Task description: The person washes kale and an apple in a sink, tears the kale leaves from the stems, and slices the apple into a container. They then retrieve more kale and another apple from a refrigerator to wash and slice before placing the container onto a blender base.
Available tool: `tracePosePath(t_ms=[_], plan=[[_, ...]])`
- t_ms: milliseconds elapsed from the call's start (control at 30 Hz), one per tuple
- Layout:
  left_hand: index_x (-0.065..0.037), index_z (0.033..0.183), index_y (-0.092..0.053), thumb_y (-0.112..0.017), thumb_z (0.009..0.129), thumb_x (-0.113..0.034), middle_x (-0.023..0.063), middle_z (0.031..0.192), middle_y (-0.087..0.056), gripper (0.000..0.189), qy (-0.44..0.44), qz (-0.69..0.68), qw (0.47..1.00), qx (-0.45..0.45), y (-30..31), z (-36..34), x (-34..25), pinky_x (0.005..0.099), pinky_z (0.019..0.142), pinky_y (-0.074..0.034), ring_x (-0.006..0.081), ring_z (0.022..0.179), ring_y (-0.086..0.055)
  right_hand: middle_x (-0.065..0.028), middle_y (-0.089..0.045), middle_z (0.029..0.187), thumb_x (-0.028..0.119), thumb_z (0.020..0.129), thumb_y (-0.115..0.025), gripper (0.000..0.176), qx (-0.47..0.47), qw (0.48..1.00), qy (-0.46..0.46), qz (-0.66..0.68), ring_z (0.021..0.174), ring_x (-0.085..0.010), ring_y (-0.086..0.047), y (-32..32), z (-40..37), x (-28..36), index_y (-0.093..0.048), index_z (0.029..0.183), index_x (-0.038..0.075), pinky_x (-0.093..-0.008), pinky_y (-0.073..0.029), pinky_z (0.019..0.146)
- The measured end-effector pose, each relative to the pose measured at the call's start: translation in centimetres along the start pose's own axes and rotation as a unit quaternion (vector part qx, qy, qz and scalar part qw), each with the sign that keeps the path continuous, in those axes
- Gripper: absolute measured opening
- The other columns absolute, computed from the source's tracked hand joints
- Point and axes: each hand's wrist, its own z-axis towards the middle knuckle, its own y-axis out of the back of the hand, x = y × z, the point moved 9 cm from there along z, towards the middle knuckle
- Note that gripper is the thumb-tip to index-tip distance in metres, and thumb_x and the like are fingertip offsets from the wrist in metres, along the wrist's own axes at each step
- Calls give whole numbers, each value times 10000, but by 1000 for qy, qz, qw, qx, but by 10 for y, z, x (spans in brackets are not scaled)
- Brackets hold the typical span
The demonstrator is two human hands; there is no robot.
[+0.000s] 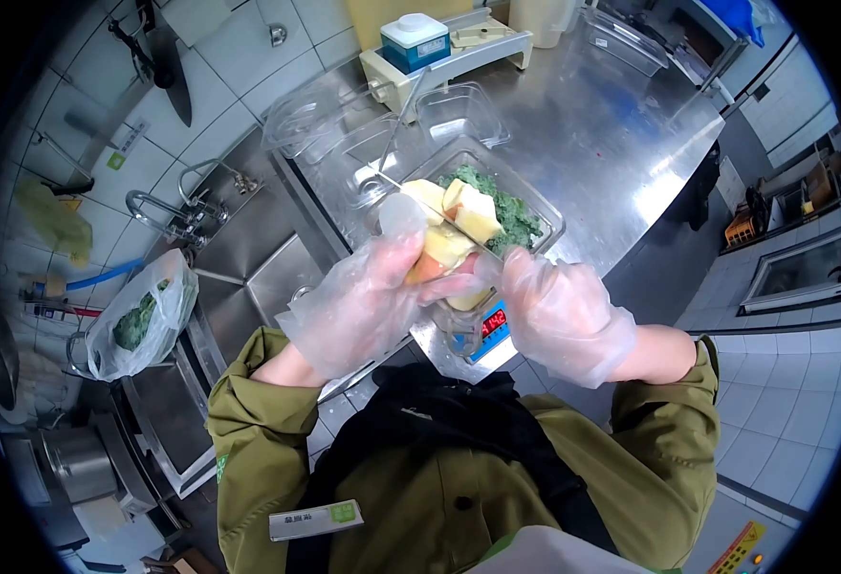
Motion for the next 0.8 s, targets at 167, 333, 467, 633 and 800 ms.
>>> tracePosePath(t_ms=[167,333,467,633,800], plan=[[65,1260,-397,-351,952,-409,185,1138,-560,566,28,-78,996,45,5,5,-2,327,865,-479,233,1001,-585,-130,-531,550,45,715,-548,118,12,1000,0,8,474,-280,-577,-2,2,-4,-456,775,1,-369,-457,423],[61,1205,-462,-293,952,-477,185,1085,-586,619,16,-123,992,19,14,-8,-11,339,781,-500,240,928,-604,-134,-489,595,11,803,-487,72,35,996,19,-80,469,-319,-524,-13,-3,-23,-493,874,1,-402,-411,421],[69,1132,-519,-352,901,-577,187,1094,-578,706,-145,-37,988,-38,52,-37,-36,375,873,-455,255,967,-579,-104,-472,660,57,873,-510,131,-168,978,110,-64,452,-226,-450,36,-12,-8,-547,987,4,-315,-343,417],[26,1074,-575,-356,931,-486,116,956,-606,575,-190,376,805,-417,194,-126,-32,326,821,-445,184,877,-579,12,-469,598,222,915,-509,217,-169,868,-221,412,450,-75,-414,24,-29,2,-565,913,12,-218,-280,407],[-106,828,-708,-500,880,-456,51,804,-654,411,40,387,755,-528,328,-178,69,303,717,-445,158,759,-582,-117,-476,553,118,884,-525,155,-84,921,-128,358,464,-260,-475,-21,6,81,-549,798,-9,-360,-351,463]])
